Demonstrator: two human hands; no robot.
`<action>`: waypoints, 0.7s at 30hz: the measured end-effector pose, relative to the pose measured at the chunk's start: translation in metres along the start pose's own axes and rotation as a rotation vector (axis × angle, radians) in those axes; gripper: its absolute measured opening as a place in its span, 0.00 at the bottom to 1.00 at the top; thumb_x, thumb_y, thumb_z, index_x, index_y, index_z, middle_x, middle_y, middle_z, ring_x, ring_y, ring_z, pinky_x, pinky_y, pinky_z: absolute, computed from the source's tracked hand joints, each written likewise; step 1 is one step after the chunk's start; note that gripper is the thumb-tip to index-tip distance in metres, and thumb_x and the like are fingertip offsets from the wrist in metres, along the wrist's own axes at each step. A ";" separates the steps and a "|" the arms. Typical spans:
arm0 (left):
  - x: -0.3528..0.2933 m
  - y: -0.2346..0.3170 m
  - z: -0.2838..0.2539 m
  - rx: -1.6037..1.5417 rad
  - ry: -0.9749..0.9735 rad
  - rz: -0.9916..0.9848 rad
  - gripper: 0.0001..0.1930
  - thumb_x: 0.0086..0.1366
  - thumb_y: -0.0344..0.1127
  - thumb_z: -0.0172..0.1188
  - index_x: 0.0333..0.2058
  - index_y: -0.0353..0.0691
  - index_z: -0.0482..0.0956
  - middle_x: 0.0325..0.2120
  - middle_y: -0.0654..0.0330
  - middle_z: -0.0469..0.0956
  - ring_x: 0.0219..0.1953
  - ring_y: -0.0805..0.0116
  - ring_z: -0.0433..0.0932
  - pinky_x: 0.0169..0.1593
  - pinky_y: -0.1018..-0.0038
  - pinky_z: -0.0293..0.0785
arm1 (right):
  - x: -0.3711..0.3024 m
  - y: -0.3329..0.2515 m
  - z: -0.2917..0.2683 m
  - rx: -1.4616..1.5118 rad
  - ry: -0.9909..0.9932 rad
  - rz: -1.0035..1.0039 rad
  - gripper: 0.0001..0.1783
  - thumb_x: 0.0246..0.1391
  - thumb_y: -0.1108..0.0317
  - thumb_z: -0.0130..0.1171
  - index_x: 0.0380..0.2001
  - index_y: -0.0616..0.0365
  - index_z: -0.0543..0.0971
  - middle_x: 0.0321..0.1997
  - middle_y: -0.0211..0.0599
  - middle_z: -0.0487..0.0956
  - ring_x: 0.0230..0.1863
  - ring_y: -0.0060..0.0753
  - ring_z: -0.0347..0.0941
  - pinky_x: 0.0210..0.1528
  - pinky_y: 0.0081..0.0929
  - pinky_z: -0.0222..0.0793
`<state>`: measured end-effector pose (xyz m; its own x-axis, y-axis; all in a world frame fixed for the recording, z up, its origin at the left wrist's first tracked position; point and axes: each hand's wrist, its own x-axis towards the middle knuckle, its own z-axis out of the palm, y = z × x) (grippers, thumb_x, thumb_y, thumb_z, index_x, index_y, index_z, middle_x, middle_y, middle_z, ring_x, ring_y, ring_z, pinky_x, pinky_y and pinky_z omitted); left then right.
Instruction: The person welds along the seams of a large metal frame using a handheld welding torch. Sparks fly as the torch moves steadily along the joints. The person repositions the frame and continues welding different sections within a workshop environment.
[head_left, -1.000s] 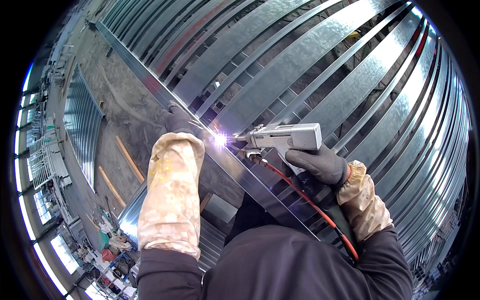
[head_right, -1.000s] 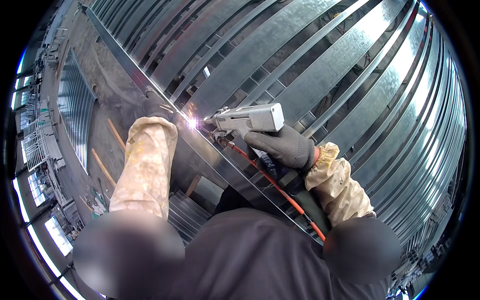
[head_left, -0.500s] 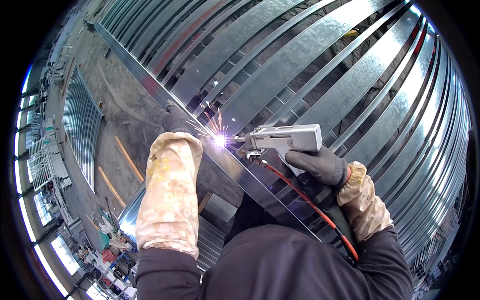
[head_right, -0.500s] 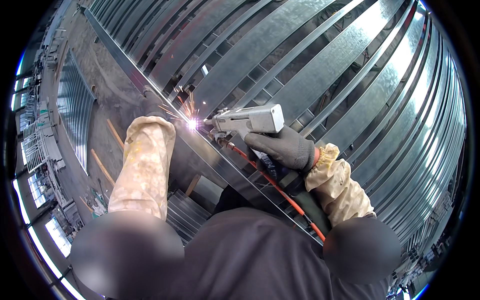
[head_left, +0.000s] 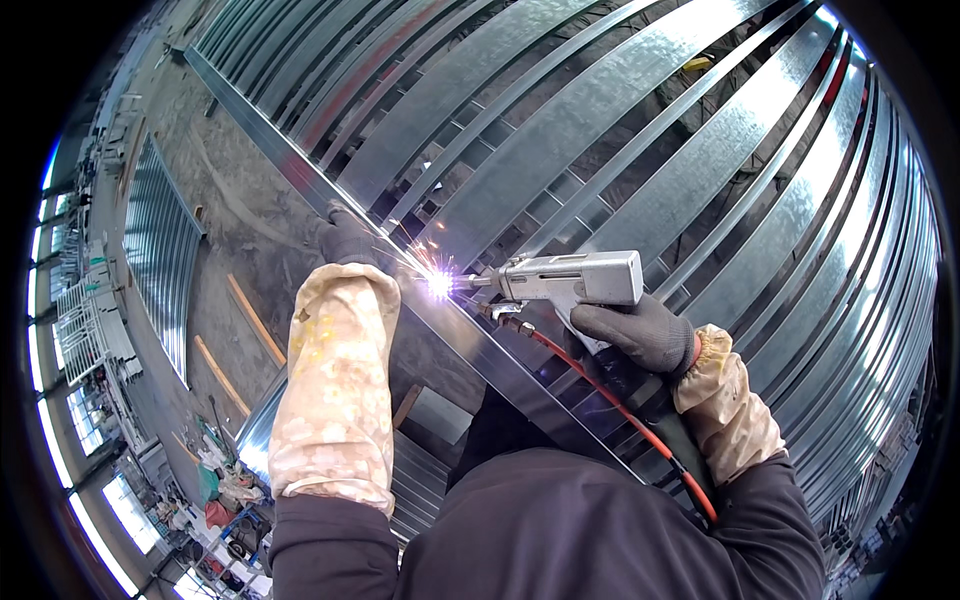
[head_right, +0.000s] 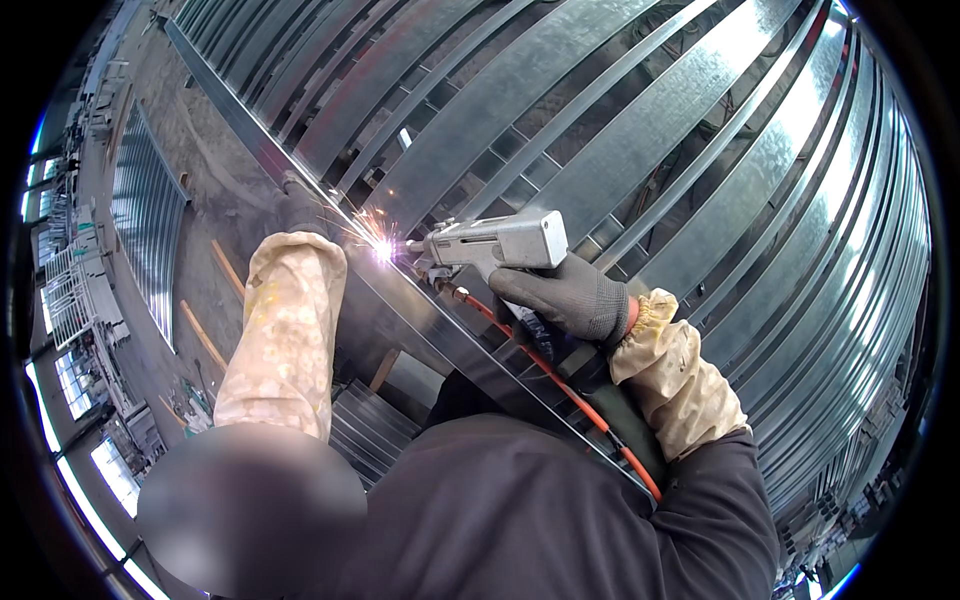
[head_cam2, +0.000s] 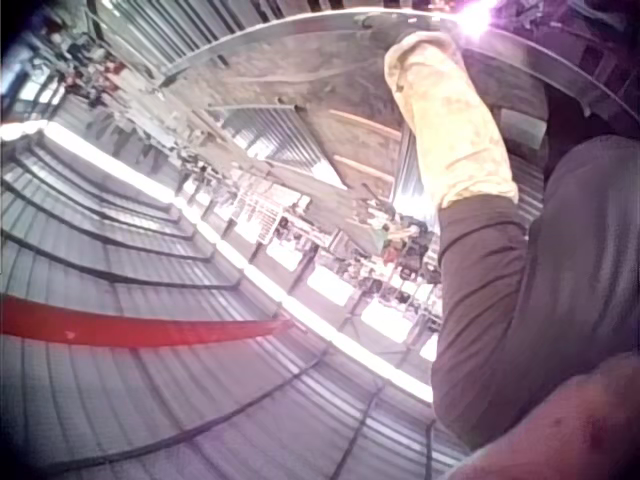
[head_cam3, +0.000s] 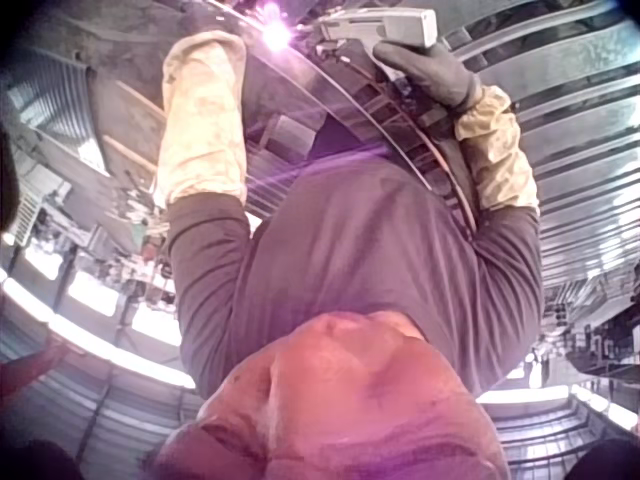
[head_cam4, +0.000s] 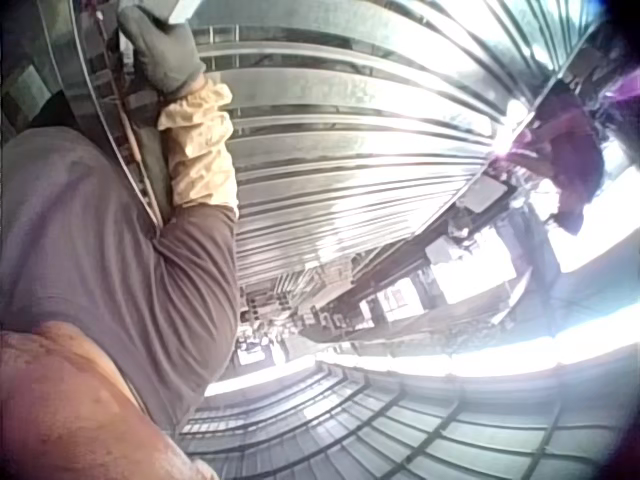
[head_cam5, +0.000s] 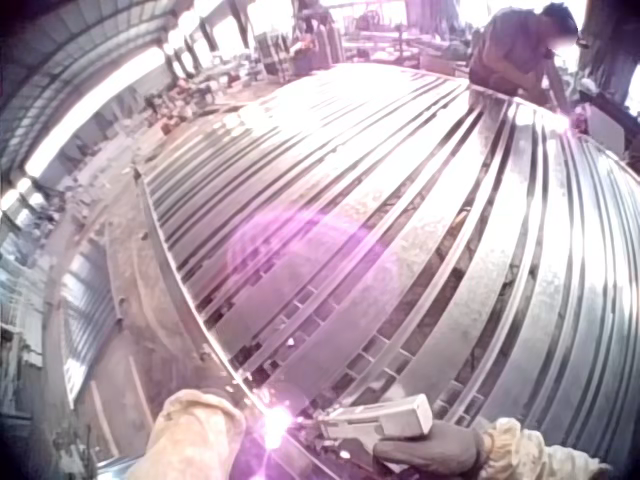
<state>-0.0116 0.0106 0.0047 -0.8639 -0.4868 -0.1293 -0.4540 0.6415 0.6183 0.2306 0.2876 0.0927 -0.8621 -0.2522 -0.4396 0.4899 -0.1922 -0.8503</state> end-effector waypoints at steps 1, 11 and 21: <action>-0.001 0.003 -0.004 0.006 -0.005 -0.027 0.37 0.67 0.56 0.40 0.58 0.23 0.62 0.57 0.35 0.64 0.60 0.42 0.64 0.61 0.61 0.61 | 0.000 -0.001 0.000 0.007 -0.006 0.025 0.22 0.61 0.57 0.55 0.50 0.63 0.72 0.40 0.31 0.75 0.42 0.21 0.67 0.45 0.24 0.67; 0.007 -0.007 0.001 0.007 0.048 0.047 0.36 0.68 0.54 0.41 0.56 0.20 0.63 0.56 0.32 0.64 0.59 0.40 0.65 0.60 0.61 0.63 | -0.002 0.000 0.002 -0.006 0.026 0.066 0.17 0.60 0.58 0.54 0.40 0.64 0.74 0.32 0.27 0.73 0.35 0.19 0.66 0.38 0.24 0.66; 0.027 -0.029 0.013 0.022 0.068 0.063 0.37 0.68 0.56 0.40 0.58 0.20 0.60 0.59 0.33 0.60 0.63 0.42 0.59 0.64 0.63 0.58 | -0.004 -0.002 0.003 0.027 0.014 0.040 0.18 0.60 0.58 0.54 0.42 0.64 0.75 0.33 0.28 0.74 0.36 0.19 0.67 0.39 0.22 0.66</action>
<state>-0.0250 -0.0131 -0.0267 -0.8745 -0.4836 -0.0372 -0.4044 0.6848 0.6062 0.2334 0.2862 0.0974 -0.8432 -0.2471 -0.4775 0.5274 -0.2079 -0.8238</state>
